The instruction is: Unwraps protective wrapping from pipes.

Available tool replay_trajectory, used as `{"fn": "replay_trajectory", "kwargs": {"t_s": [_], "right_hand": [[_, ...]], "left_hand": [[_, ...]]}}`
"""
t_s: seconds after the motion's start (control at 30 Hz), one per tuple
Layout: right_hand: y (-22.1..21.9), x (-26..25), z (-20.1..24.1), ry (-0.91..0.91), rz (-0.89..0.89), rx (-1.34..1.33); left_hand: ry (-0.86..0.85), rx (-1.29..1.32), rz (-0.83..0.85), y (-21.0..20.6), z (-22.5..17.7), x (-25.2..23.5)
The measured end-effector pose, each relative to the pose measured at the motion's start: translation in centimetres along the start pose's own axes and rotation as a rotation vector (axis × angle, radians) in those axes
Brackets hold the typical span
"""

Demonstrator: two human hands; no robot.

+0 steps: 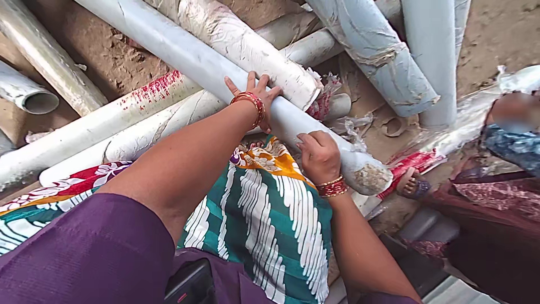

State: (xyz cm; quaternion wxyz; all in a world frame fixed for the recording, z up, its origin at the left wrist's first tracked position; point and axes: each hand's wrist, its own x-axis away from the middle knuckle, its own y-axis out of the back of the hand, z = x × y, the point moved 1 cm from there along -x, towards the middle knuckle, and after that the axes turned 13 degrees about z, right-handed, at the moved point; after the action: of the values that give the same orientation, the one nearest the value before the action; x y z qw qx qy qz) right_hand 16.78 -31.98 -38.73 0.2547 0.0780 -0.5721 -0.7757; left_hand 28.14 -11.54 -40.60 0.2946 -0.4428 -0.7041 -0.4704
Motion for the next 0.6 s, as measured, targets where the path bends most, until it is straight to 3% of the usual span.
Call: {"fn": "replay_trajectory", "kwargs": {"t_s": [0.17, 0.3, 0.47, 0.6], "right_hand": [[-3.0, -1.1, 0.0, 0.225, -0.250, 0.208], [-3.8, -1.1, 0.2, 0.151, -0.371, 0.329], [-4.7, -0.7, 0.2, 0.009, -0.318, 0.376], [-2.4, 1.4, -0.8, -0.042, -0.151, 0.340]], "left_hand": [[0.002, 0.005, -0.002, 0.1, 0.1, 0.1], [0.009, 0.000, 0.007, 0.2, 0.0, 0.0], [0.004, 0.002, 0.002, 0.0, 0.1, -0.1], [0.002, 0.019, -0.003, 0.1, 0.2, -0.1]]}}
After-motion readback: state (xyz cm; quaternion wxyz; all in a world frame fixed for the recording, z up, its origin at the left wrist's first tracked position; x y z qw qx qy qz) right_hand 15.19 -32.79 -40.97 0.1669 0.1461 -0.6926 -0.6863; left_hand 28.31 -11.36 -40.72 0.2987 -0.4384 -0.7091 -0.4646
